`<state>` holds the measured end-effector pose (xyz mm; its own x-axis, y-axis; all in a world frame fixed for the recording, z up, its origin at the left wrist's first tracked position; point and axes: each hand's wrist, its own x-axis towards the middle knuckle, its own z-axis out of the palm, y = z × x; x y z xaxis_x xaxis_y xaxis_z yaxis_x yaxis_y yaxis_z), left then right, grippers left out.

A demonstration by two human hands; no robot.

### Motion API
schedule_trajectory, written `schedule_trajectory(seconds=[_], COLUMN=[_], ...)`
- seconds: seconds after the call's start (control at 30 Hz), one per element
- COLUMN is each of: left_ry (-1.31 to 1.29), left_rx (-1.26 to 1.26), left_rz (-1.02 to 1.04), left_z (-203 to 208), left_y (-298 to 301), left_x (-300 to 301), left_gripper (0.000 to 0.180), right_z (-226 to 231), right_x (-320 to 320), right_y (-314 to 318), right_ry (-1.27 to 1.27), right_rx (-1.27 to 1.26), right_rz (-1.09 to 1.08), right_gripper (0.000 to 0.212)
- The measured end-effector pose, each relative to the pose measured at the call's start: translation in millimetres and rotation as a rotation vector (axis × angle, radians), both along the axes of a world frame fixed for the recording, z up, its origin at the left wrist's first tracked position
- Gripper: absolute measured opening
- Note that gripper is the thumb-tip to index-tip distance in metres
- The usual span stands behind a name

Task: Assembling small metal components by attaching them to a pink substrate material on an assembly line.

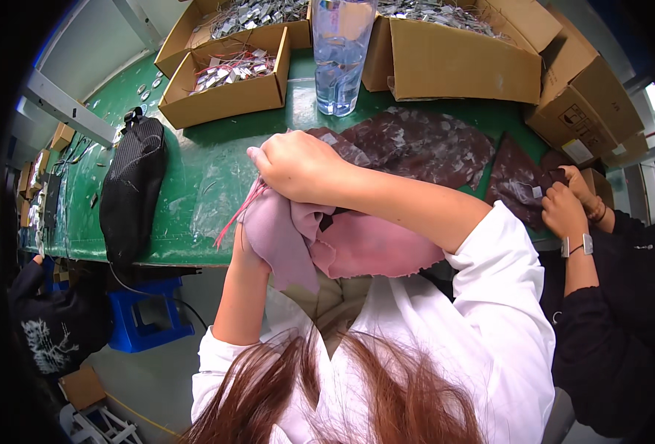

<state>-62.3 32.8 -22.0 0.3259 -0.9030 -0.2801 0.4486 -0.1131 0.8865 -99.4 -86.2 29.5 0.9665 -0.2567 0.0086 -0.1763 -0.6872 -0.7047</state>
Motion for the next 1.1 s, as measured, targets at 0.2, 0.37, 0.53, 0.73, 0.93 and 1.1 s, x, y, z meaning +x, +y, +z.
schedule_trajectory(seconds=[0.2,0.37,0.53,0.73,0.93,1.1], left_ry=[-1.242,-0.702,-0.042,0.211,0.455,0.472], left_rx=[-0.308,-0.272,-0.406,-0.385,-0.266,-0.292], left_rz=[-0.012,0.089,0.161,0.157,0.352,0.277], left_z=[-8.4,-18.7,-18.9,-27.7,-3.3,-10.4], left_y=[-5.5,-9.3,-9.8,-2.1,3.5,3.2], left_x=[2.5,-0.9,-7.9,-0.9,-12.1,-7.7], left_gripper=[0.028,0.028,0.027,0.032,0.033,0.035], right_z=[-5.0,-2.8,0.4,5.7,24.3,38.6], right_x=[4.4,7.5,9.0,11.8,7.8,2.4], right_y=[1.4,-0.4,-8.5,-26.6,-44.9,-60.4], right_ry=[-0.035,-0.074,-0.082,-0.166,-0.200,-0.295], right_rx=[-0.065,0.018,0.081,-0.013,-0.033,-0.025], right_rz=[0.037,0.058,0.014,-0.001,-0.107,-0.154], right_gripper=[0.039,0.037,0.039,0.040,0.038,0.038])
